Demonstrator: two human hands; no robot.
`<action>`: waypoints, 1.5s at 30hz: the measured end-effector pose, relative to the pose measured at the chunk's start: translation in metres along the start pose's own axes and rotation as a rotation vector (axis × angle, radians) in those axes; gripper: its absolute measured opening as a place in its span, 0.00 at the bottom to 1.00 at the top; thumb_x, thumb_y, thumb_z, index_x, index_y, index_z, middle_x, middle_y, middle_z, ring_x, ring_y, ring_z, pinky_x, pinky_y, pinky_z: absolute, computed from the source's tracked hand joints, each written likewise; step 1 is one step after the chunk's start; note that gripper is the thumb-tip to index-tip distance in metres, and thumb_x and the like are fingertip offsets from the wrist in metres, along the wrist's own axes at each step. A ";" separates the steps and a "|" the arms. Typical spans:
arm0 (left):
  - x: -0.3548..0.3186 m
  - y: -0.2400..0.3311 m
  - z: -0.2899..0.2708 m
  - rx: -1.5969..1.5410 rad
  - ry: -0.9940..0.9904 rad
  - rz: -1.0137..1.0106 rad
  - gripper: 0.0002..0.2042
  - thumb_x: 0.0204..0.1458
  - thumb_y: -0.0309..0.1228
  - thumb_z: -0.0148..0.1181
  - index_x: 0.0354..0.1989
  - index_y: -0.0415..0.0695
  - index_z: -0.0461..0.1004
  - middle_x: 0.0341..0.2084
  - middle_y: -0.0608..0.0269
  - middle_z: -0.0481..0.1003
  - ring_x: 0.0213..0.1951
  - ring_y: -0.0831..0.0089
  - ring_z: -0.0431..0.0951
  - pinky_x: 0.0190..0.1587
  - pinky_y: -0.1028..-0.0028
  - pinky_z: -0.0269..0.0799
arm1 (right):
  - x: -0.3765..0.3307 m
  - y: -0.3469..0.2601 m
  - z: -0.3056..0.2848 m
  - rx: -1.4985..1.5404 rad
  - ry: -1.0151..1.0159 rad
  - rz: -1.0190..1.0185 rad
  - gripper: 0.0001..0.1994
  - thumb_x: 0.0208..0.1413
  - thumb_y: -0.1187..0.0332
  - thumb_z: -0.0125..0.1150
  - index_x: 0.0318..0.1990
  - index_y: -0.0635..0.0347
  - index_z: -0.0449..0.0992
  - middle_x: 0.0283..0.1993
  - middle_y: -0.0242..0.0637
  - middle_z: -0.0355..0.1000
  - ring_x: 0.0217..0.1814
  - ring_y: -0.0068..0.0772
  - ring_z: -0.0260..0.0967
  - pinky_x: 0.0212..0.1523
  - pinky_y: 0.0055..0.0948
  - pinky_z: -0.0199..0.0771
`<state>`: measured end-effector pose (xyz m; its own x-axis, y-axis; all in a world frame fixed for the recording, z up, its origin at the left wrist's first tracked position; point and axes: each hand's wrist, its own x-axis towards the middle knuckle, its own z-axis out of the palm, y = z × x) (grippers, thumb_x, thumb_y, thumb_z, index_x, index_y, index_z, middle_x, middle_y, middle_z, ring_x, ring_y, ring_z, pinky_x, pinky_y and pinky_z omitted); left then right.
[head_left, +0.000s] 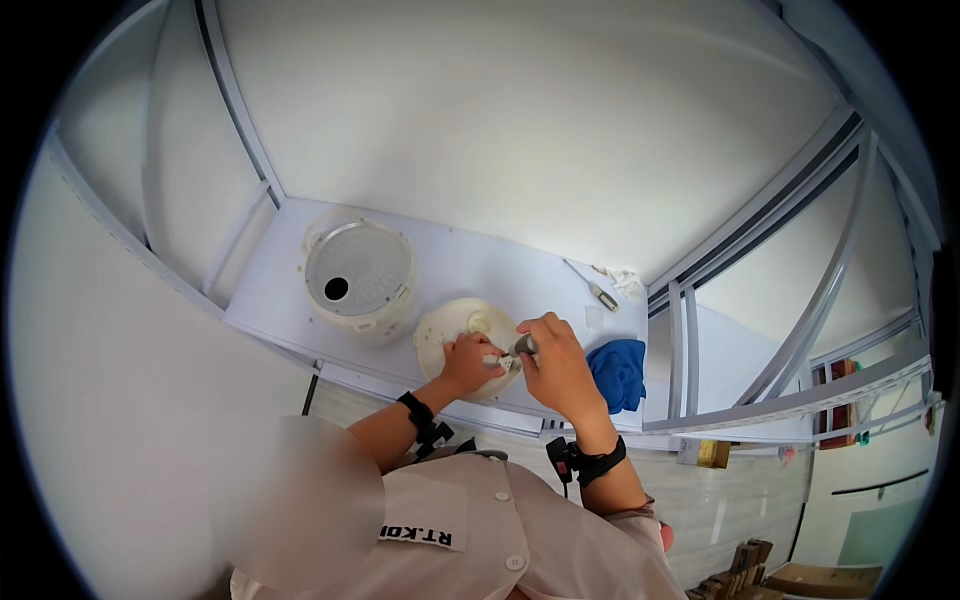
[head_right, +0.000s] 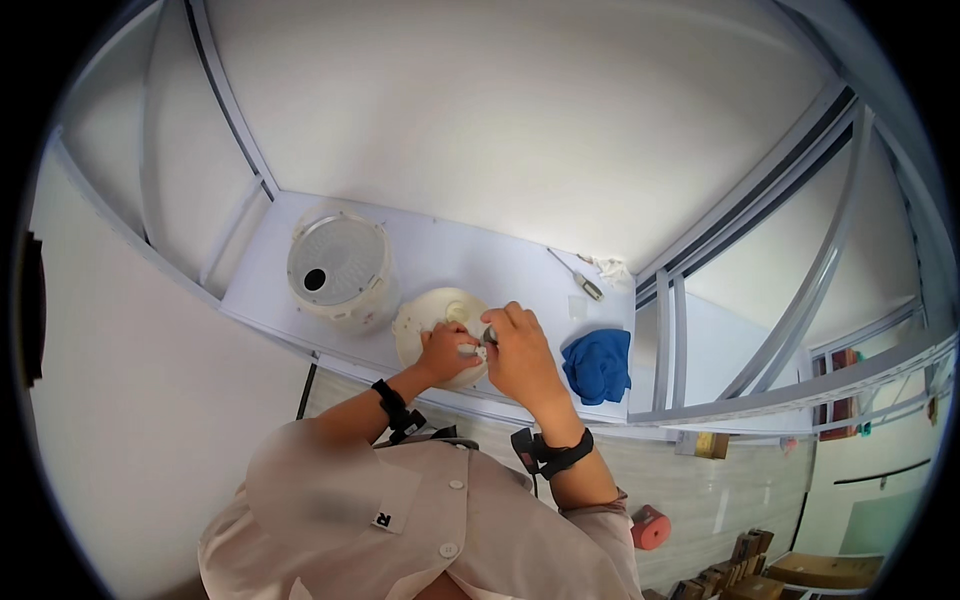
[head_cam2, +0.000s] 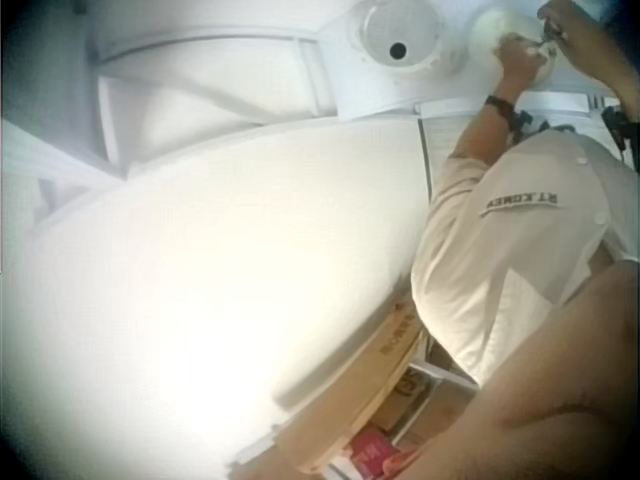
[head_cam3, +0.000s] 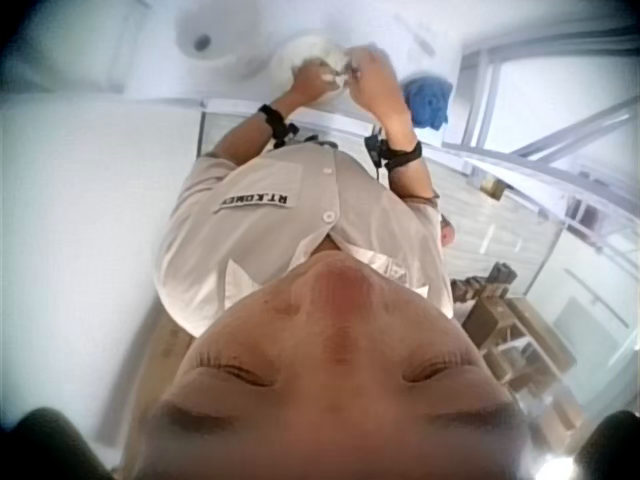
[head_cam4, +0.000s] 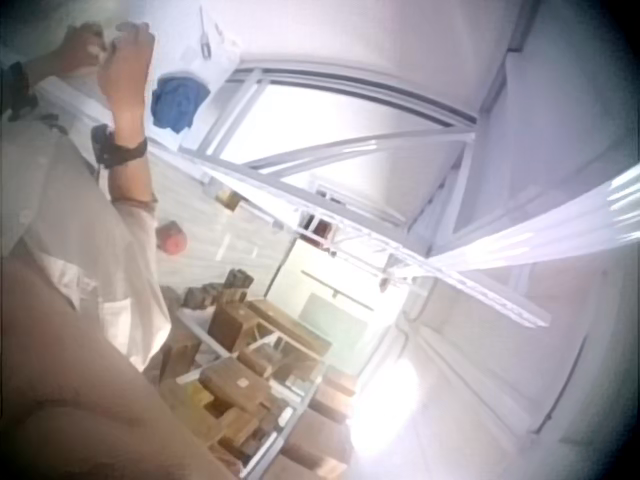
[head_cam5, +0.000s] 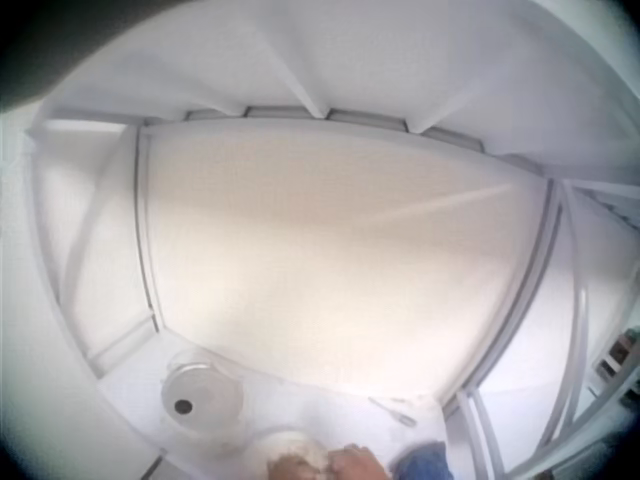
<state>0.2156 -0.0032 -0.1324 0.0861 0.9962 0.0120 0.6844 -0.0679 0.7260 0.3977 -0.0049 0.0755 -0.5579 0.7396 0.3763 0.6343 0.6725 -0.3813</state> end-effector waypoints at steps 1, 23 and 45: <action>0.000 0.001 -0.001 -0.003 -0.001 0.001 0.15 0.43 0.46 0.78 0.42 0.63 0.90 0.47 0.73 0.78 0.56 0.63 0.70 0.58 0.58 0.53 | 0.001 -0.001 0.001 0.017 0.000 -0.066 0.16 0.52 0.75 0.72 0.48 0.59 0.76 0.49 0.47 0.72 0.47 0.55 0.76 0.42 0.43 0.75; 0.002 0.005 -0.003 0.024 0.028 0.022 0.12 0.50 0.49 0.74 0.38 0.60 0.89 0.45 0.73 0.79 0.53 0.62 0.73 0.53 0.55 0.55 | 0.000 -0.004 0.009 -0.028 -0.102 0.347 0.17 0.56 0.68 0.71 0.51 0.62 0.76 0.42 0.51 0.78 0.41 0.60 0.79 0.42 0.47 0.80; 0.003 0.023 -0.004 0.247 0.298 0.232 0.04 0.53 0.40 0.70 0.31 0.57 0.84 0.33 0.75 0.79 0.40 0.67 0.78 0.47 0.56 0.55 | -0.019 0.021 0.020 0.166 0.302 0.266 0.26 0.59 0.69 0.75 0.63 0.61 0.73 0.49 0.42 0.84 0.46 0.44 0.82 0.43 0.35 0.79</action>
<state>0.2289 -0.0020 -0.1132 0.0702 0.9226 0.3792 0.8270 -0.2664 0.4951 0.4108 -0.0038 0.0434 -0.1891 0.8635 0.4675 0.6261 0.4728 -0.6200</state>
